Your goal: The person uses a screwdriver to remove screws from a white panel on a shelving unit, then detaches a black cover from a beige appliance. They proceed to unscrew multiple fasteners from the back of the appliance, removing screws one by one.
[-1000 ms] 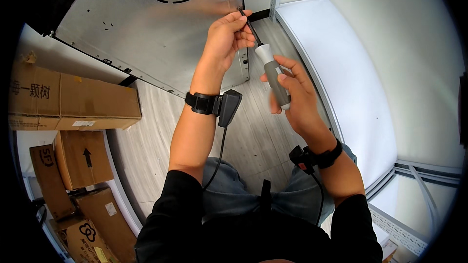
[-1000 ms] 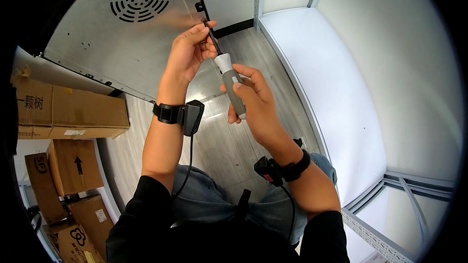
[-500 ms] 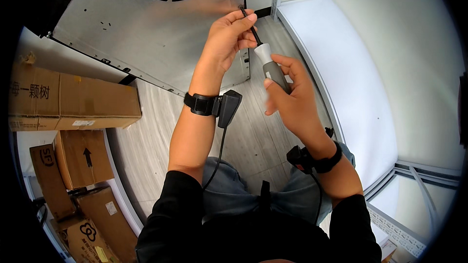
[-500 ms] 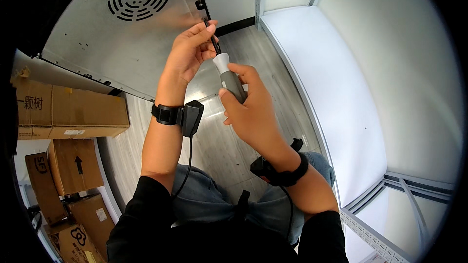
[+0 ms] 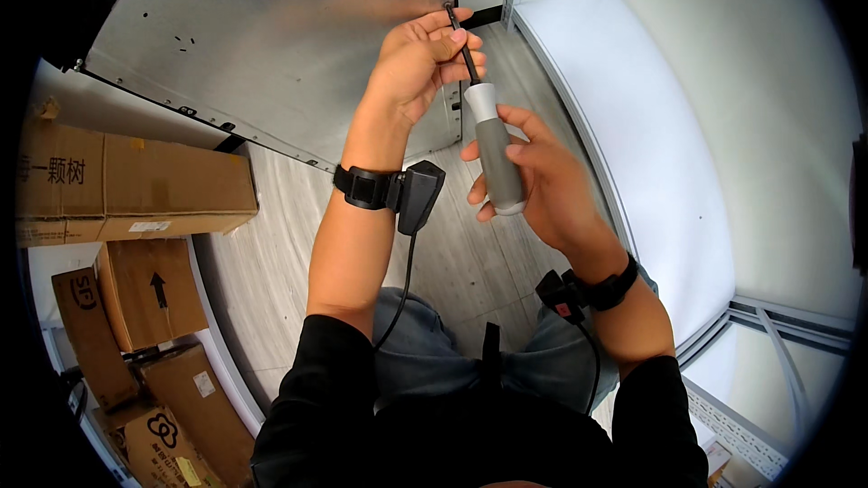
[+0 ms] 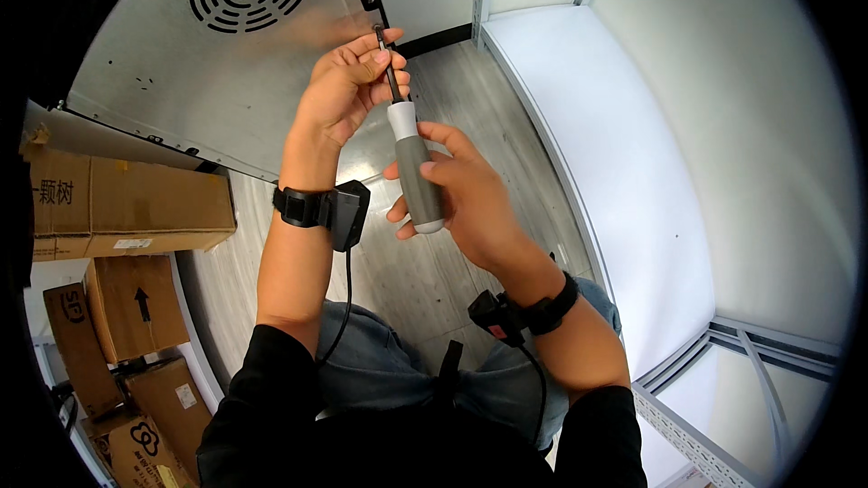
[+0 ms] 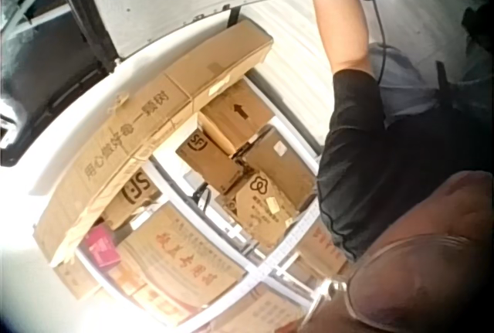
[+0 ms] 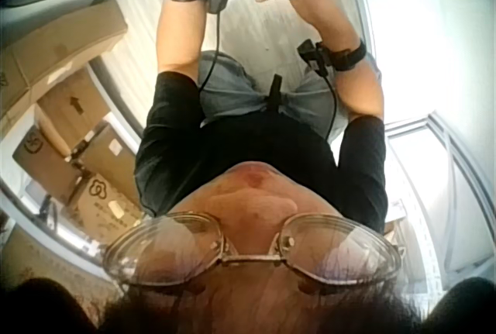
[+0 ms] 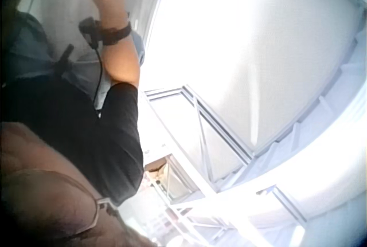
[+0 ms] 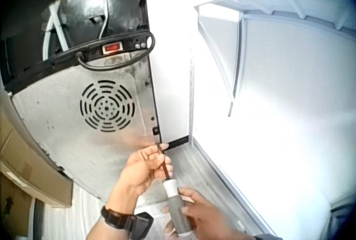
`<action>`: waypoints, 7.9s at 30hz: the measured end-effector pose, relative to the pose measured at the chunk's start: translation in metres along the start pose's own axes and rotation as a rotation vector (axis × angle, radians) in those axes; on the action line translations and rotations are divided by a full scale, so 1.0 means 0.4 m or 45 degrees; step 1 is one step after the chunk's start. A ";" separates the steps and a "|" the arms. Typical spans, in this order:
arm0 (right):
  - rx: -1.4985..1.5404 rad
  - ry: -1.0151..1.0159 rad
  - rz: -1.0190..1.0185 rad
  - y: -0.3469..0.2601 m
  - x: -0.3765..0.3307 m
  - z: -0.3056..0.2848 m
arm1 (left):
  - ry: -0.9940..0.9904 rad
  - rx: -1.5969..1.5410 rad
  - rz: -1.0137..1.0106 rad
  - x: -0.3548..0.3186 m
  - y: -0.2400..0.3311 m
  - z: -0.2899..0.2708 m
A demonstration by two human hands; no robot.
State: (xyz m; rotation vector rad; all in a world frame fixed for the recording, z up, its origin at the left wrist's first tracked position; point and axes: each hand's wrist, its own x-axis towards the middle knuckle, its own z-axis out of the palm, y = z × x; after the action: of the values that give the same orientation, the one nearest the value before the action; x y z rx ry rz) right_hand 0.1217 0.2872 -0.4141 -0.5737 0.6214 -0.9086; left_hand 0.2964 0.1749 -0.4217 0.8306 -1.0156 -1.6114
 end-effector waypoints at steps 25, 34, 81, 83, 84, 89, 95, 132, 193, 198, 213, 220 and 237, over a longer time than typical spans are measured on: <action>-0.329 -0.024 0.026 0.023 0.024 -0.026 | 0.083 0.068 -0.020 -0.001 0.006 0.001; -0.788 0.107 -0.086 0.059 0.045 -0.032 | 0.137 0.455 0.027 -0.004 -0.003 0.002; -0.754 0.001 0.064 0.066 0.007 -0.054 | 0.211 0.372 0.021 -0.028 -0.002 0.020; -0.746 0.020 0.069 0.055 -0.004 -0.053 | 0.221 0.372 0.037 -0.028 -0.008 0.028; -0.743 0.033 0.070 0.046 -0.011 -0.054 | 0.227 0.355 0.049 -0.030 -0.012 0.036; -0.787 0.199 -0.023 -0.052 -0.082 -0.082 | 0.166 0.054 0.092 -0.021 -0.034 0.078; -0.885 0.379 -0.187 -0.236 -0.234 -0.253 | -0.057 -0.298 0.008 0.028 -0.160 0.235; 0.424 1.492 -0.550 0.231 -0.784 -1.063 | -0.846 1.366 0.479 0.123 -1.243 0.977; -0.950 0.482 -0.274 -0.132 -0.338 -0.417 | -0.084 0.328 -0.139 -0.092 -0.321 0.307; -1.124 0.321 -0.162 -0.117 -0.209 -0.207 | -0.096 0.243 -0.143 -0.110 -0.183 0.129; -0.520 0.464 -0.210 0.108 -0.094 0.024 | -0.130 -0.012 -0.168 -0.088 -0.063 -0.017; -0.242 0.428 -0.325 0.182 -0.069 0.030 | -0.133 0.125 -0.172 -0.084 -0.039 -0.032; -0.117 0.369 -0.348 0.185 -0.049 0.019 | -0.114 0.098 -0.158 -0.073 -0.045 -0.035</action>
State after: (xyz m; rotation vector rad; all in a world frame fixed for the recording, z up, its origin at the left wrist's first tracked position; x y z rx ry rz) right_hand 0.1574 0.3419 -0.4550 -0.6240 0.8632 -1.2380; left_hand 0.3089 0.2024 -0.4428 0.8950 -1.1141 -1.7362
